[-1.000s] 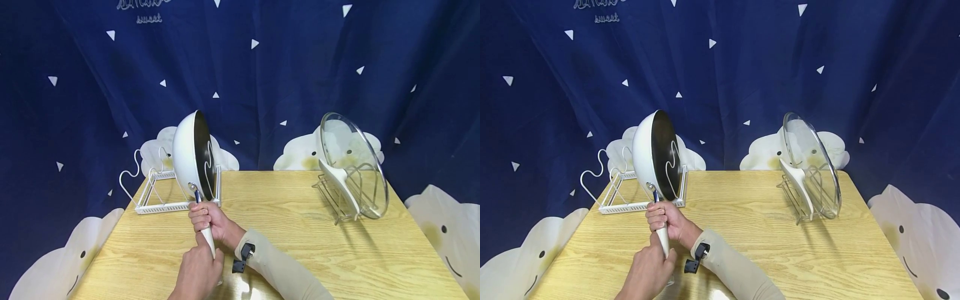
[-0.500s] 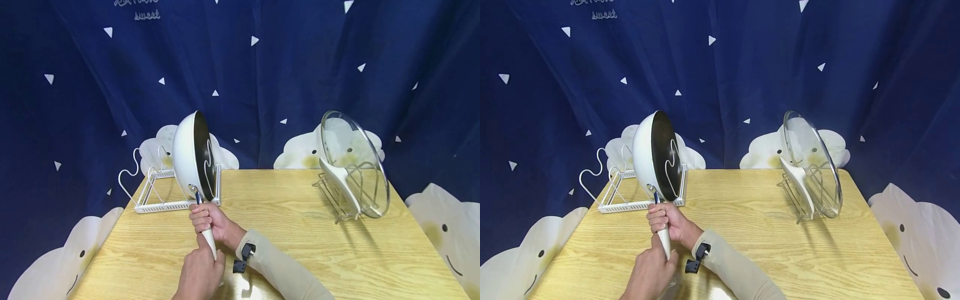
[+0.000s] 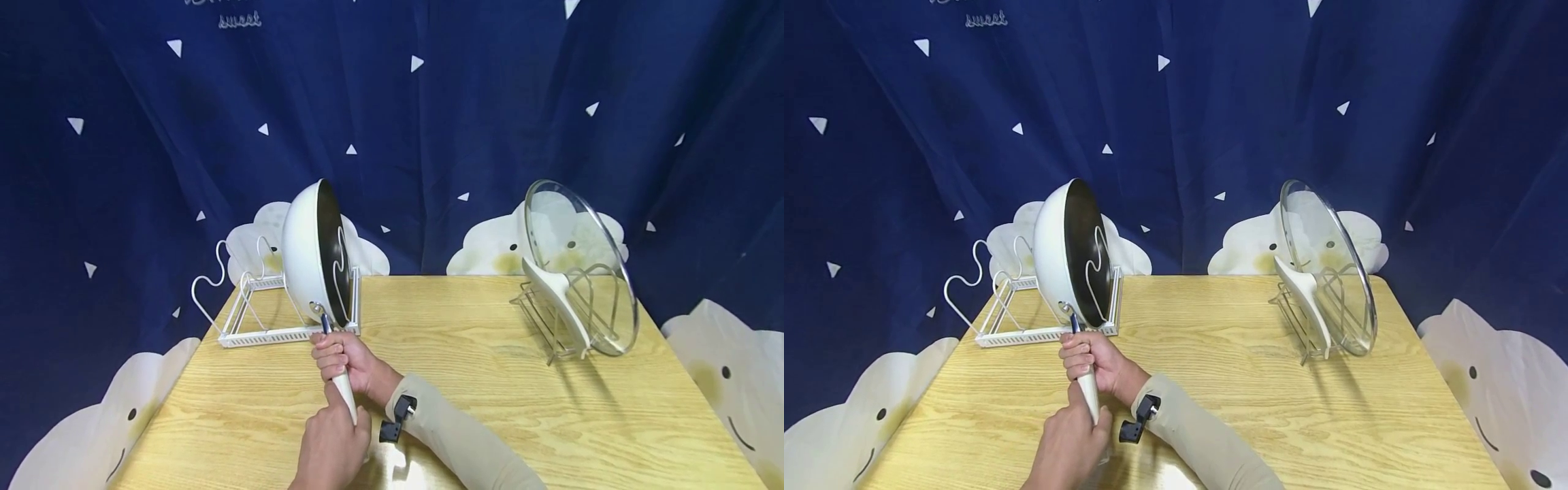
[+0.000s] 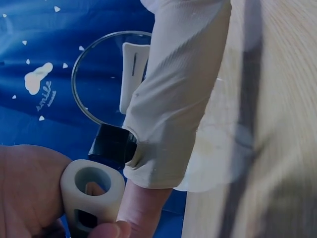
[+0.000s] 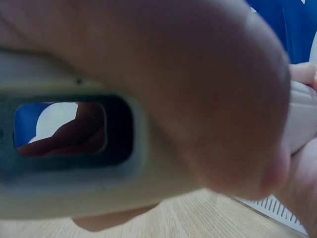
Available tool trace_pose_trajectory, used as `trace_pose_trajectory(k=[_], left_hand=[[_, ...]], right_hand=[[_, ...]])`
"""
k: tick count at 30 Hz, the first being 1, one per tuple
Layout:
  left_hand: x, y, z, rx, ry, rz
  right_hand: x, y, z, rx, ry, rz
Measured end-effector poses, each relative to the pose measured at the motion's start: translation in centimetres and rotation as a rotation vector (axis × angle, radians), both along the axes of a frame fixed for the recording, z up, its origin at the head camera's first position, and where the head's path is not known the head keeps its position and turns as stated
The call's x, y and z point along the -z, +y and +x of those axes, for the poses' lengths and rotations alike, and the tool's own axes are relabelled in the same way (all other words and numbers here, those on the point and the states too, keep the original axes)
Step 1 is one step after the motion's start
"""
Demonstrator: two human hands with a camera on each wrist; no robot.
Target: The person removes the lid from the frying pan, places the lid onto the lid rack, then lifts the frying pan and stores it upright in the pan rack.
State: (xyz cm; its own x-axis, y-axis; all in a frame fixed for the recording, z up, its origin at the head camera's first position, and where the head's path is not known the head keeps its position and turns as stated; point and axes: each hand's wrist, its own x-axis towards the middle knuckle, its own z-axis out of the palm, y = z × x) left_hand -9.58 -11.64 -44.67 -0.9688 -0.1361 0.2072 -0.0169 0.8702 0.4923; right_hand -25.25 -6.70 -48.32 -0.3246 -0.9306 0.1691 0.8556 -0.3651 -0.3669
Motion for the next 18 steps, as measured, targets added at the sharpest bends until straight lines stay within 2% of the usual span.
trace_pose_trajectory(k=[7,13,18], left_hand=[[1.0,-0.1,-0.1,-0.016,0.016,-0.001],[2.0,-0.7,-0.3,-0.028,-0.001,0.022],[3.0,-1.0,-0.3,-0.035,0.016,0.06]], right_hand=[[0.5,0.0,-0.2,0.016,0.031,0.039],[1.0,-0.2,-0.4,0.073,0.084,0.116],[1.6,-0.3,-0.3,0.116,0.12,0.198]])
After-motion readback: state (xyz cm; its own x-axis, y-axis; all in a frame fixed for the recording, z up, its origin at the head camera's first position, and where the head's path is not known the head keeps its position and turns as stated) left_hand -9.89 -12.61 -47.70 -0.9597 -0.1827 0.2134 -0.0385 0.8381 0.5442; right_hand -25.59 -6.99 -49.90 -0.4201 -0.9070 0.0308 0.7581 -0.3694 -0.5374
